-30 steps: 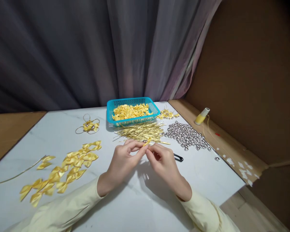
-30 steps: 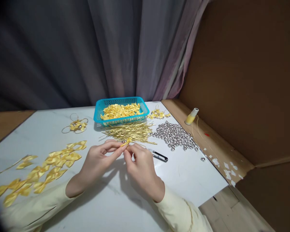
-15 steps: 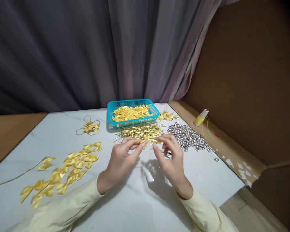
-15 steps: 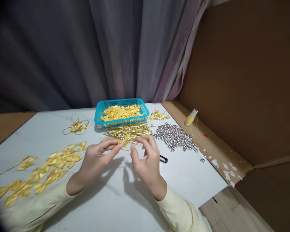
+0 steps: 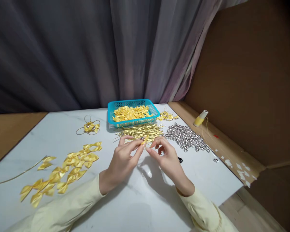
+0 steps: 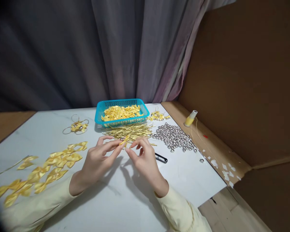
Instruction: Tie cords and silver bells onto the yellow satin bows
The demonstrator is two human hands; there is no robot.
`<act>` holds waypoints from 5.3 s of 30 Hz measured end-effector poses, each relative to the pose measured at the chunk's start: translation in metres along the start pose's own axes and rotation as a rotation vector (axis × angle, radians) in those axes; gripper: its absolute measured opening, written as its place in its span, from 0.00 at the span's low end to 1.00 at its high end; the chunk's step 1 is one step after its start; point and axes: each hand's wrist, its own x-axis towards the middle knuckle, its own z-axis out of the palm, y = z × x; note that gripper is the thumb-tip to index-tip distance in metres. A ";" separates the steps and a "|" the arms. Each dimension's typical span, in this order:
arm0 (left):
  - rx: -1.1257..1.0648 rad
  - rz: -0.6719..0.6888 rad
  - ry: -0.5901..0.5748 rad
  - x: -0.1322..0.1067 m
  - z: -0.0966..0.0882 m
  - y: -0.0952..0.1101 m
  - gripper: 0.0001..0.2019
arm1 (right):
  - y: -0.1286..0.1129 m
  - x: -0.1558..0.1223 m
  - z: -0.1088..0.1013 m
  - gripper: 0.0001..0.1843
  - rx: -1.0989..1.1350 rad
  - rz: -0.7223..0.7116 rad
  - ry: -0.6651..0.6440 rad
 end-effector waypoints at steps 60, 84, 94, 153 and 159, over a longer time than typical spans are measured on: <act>0.102 0.211 -0.534 0.005 -0.011 0.006 0.14 | 0.009 0.001 -0.004 0.06 -0.138 -0.138 0.084; 0.075 0.076 -0.300 0.006 -0.009 0.002 0.10 | 0.004 -0.004 -0.004 0.08 -0.281 -0.284 0.064; 0.095 0.050 -0.303 0.002 -0.008 -0.003 0.10 | 0.000 -0.006 -0.003 0.07 -0.173 -0.273 -0.028; 0.112 0.322 -0.284 0.001 -0.003 0.001 0.09 | 0.006 0.001 -0.004 0.06 0.007 0.154 -0.052; 0.114 0.230 -0.263 0.003 -0.006 0.005 0.08 | 0.002 -0.004 0.002 0.08 -0.036 0.073 0.002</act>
